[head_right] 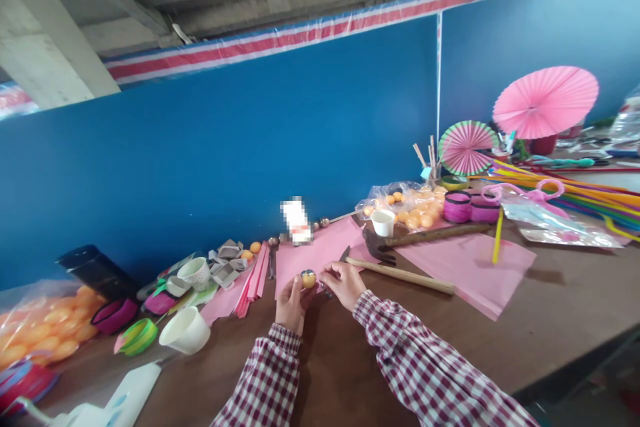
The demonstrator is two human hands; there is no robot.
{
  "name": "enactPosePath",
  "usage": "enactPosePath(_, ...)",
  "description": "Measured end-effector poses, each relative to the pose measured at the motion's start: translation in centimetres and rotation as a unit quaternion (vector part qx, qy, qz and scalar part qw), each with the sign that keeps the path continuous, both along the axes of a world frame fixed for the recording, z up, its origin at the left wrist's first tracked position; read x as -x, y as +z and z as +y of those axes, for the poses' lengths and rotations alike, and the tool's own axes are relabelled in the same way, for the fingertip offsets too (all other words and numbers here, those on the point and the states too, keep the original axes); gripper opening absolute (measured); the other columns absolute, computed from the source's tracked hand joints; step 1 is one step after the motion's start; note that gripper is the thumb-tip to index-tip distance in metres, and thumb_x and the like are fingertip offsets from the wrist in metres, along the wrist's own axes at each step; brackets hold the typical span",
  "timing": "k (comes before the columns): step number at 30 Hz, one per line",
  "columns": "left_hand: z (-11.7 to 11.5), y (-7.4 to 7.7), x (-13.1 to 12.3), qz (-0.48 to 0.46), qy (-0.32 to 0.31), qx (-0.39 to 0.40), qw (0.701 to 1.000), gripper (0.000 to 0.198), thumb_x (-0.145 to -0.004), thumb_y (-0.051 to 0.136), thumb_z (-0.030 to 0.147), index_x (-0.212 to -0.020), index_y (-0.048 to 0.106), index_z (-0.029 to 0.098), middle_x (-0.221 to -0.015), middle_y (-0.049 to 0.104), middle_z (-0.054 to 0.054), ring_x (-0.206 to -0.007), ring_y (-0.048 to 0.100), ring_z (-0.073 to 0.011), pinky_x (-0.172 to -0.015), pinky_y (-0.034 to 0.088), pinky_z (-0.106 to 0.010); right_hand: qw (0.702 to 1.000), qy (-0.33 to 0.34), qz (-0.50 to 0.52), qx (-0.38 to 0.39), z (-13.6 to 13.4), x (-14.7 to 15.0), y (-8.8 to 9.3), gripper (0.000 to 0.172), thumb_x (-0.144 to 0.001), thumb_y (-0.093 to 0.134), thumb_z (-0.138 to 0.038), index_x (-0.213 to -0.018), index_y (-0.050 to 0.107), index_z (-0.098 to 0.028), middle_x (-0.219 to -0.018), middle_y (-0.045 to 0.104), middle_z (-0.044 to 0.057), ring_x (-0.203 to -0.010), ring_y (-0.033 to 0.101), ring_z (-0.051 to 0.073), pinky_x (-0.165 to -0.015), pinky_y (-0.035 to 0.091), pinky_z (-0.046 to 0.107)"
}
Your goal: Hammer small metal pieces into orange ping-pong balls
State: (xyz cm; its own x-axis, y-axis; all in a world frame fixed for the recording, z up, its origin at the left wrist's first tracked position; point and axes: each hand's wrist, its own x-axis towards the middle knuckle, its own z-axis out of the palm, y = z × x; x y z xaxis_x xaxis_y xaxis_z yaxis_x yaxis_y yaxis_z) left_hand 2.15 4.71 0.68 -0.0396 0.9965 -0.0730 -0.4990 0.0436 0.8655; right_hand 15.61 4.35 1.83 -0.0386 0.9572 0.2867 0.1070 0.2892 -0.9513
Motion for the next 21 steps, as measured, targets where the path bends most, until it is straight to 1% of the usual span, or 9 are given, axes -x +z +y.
enactPosePath(5,0.09,-0.23,0.05,0.015,-0.009,-0.008,1.000,0.032,-0.067,0.062,0.036,-0.087,0.058,0.012,-0.081,0.064,-0.008,-0.071,0.062,-0.0149,-0.067,0.052,-0.029,0.997,0.024,0.069,0.028,-0.21,0.35,0.40,0.028,-0.066,0.058,-0.042,-0.076,0.056,-0.016,-0.062,0.058,-0.001,-0.056,0.053,0.010,-0.054,0.044,0.022)
enactPosePath(8,0.16,-0.39,0.07,0.017,-0.004,-0.013,1.000,0.031,-0.065,0.064,0.032,-0.090,0.057,0.014,-0.085,0.064,-0.007,-0.074,0.061,-0.0136,-0.069,0.051,-0.027,0.993,0.035,0.101,0.046,-0.22,0.46,0.56,0.028,-0.065,0.058,-0.042,-0.074,0.054,-0.016,-0.061,0.058,-0.001,-0.056,0.053,0.010,-0.054,0.044,0.023)
enactPosePath(11,0.10,-0.38,0.10,0.023,-0.004,-0.021,1.000,0.033,-0.064,0.065,0.029,-0.093,0.056,0.016,-0.092,0.063,-0.008,-0.079,0.060,-0.0142,-0.071,0.050,-0.027,0.994,0.039,0.092,0.041,-0.03,0.53,0.27,0.027,-0.065,0.059,-0.042,-0.071,0.055,-0.016,-0.057,0.055,-0.002,-0.051,0.049,0.008,-0.049,0.039,0.021)
enactPosePath(14,-0.09,-0.22,0.11,0.034,-0.008,-0.027,0.999,0.038,-0.065,0.065,0.029,-0.099,0.055,0.017,-0.100,0.061,-0.009,-0.084,0.060,-0.0155,-0.074,0.049,-0.028,0.996,0.031,0.073,0.031,0.20,0.55,-0.18,0.027,-0.064,0.061,-0.041,-0.069,0.056,-0.015,-0.053,0.051,-0.004,-0.047,0.042,0.006,-0.046,0.034,0.019)
enactPosePath(18,-0.28,-0.14,0.07,0.061,-0.022,-0.028,0.997,0.040,-0.065,0.064,0.031,-0.102,0.055,0.017,-0.104,0.060,-0.010,-0.083,0.061,-0.0164,-0.072,0.049,-0.028,0.998,0.018,0.058,0.025,0.25,0.48,-0.35,0.027,-0.063,0.062,-0.040,-0.069,0.057,-0.014,-0.056,0.052,-0.003,-0.049,0.042,0.006,-0.047,0.035,0.020)
enactPosePath(21,-0.34,-0.18,0.10,0.073,-0.026,-0.045,0.996,0.040,-0.065,0.064,0.031,-0.101,0.055,0.017,-0.105,0.059,-0.010,-0.085,0.060,-0.0169,-0.073,0.049,-0.028,0.998,0.017,0.048,0.025,0.14,0.42,-0.23,0.027,-0.063,0.061,-0.040,-0.068,0.058,-0.014,-0.057,0.054,-0.002,-0.049,0.043,0.007,-0.048,0.036,0.020)
